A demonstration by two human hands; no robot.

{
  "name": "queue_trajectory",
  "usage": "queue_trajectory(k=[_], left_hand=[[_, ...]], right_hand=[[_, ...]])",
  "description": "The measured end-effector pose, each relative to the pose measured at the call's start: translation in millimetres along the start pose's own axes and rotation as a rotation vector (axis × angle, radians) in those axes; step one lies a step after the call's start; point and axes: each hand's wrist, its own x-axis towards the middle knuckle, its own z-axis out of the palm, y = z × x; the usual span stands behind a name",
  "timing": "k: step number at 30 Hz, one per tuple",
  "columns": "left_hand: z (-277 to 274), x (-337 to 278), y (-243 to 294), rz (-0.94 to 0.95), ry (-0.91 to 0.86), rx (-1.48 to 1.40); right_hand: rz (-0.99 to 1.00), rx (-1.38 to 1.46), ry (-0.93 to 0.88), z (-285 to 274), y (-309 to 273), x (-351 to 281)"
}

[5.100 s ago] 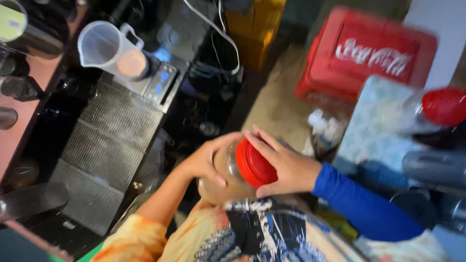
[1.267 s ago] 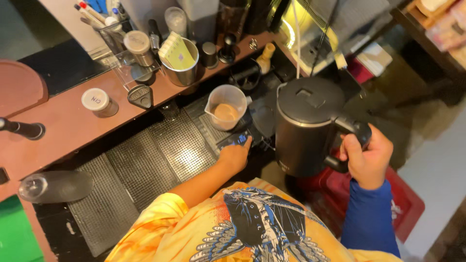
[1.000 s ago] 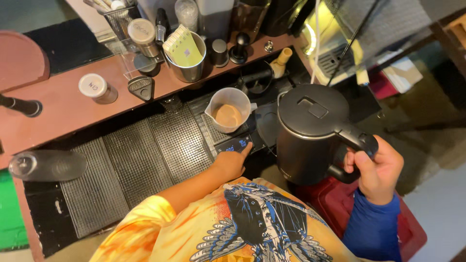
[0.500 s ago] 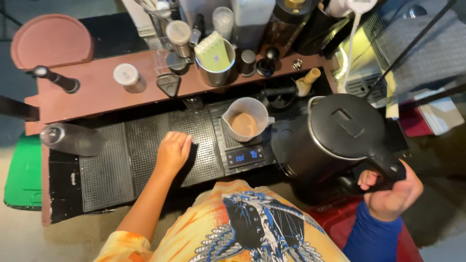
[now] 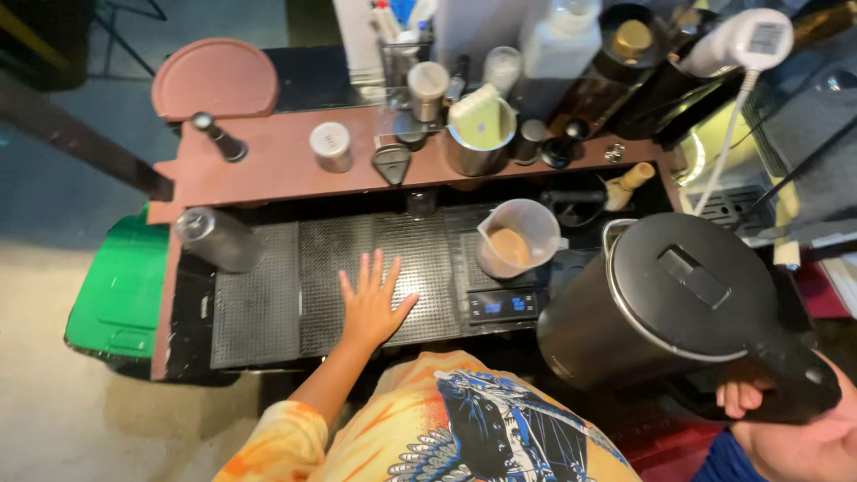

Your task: The person pours a white powder from a green packet into a plastic measuring cup, then adds a brown powder from a jar using a spoon. They pour hot water from a kettle into the cup and use a handheld frother to mix the contents.

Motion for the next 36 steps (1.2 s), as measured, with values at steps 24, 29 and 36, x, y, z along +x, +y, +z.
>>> queue_trajectory(k=[24,29,36], left_hand=[[-133,-73,-176,0.206,0.279,-0.438],[-162,-47,-186,0.354,0.354,-0.327],[-185,-16,-220,0.387,0.468,-0.18]], right_hand=[[-0.247,-0.015,-0.078,405,153,-40],[-0.163,0.007,-0.017,407,173,-54],[0.084,0.047,-0.019,392,183,-47]])
